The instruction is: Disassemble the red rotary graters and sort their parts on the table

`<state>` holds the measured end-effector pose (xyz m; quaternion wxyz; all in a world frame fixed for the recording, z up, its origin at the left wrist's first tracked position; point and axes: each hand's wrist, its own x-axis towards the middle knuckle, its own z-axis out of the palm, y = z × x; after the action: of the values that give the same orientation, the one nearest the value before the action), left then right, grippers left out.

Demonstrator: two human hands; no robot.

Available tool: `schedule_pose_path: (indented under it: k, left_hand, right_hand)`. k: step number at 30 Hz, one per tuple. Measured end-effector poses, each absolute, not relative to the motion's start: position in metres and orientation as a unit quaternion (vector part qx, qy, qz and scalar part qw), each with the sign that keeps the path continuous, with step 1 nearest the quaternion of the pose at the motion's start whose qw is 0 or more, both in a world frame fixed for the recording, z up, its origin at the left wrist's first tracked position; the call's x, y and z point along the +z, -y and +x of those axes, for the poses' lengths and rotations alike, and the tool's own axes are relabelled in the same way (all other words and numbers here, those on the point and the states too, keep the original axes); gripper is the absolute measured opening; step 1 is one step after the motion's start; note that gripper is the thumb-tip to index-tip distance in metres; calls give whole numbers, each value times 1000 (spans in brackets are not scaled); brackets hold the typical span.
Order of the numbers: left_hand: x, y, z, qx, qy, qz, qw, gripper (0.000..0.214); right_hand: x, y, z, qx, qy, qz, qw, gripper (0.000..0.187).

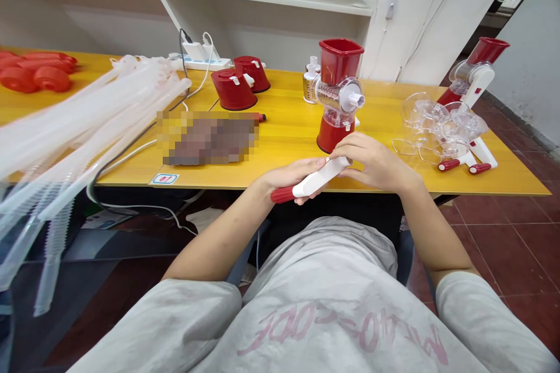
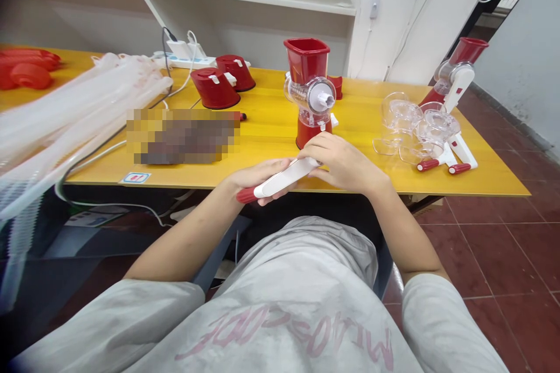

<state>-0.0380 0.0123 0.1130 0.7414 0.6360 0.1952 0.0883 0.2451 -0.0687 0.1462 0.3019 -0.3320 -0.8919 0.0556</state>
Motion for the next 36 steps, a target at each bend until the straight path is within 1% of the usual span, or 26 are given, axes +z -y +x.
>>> schedule_pose_path:
  k: [3, 7, 9, 11, 15, 16, 20, 24, 27, 28, 31, 32, 36]
  left_hand:
    - [115, -14, -38, 103, -210, 638, 733, 106]
    - [111, -19, -38, 118, -226, 630, 733, 105]
    - [109, -21, -39, 123, -229, 622, 739, 102]
    - [107, -23, -39, 126, -235, 601, 753, 93]
    - [109, -24, -36, 128, -257, 520, 805, 60]
    - [109, -25, -35, 122, -259, 498, 819, 56]
    - [109, -31, -34, 97, -249, 429, 863, 63]
    - [103, -35, -34, 89, -234, 423, 871, 65]
    - [100, -35, -36, 85, -213, 480, 847, 62]
    - [99, -34, -37, 91, -201, 509, 832, 65]
    - [101, -29, -39, 115, -183, 582, 784, 90]
    - [101, -27, -39, 116, -188, 598, 770, 95]
    - [103, -22, -37, 112, -211, 626, 743, 97]
  right_hand:
    - [142, 66, 248, 41, 895, -335, 292, 32]
    - [136, 62, 245, -13, 901, -336, 275, 39]
    - [131, 59, 242, -36, 899, -338, 275, 43]
    - [126, 53, 240, -46, 895, -341, 283, 46]
    - [111, 39, 239, -56, 890, -331, 309, 49]
    - [108, 35, 239, -62, 890, -324, 315, 50]
    - [99, 27, 238, -89, 887, -304, 335, 53]
    - [101, 29, 239, -77, 885, -314, 335, 57]
    - [111, 38, 239, -71, 885, -323, 326, 56]
    - [115, 42, 239, -70, 887, -325, 322, 54]
    - [127, 55, 239, -51, 891, -333, 304, 46]
    - [130, 59, 238, -41, 892, -337, 299, 45]
    - [137, 65, 238, -15, 892, -351, 286, 44]
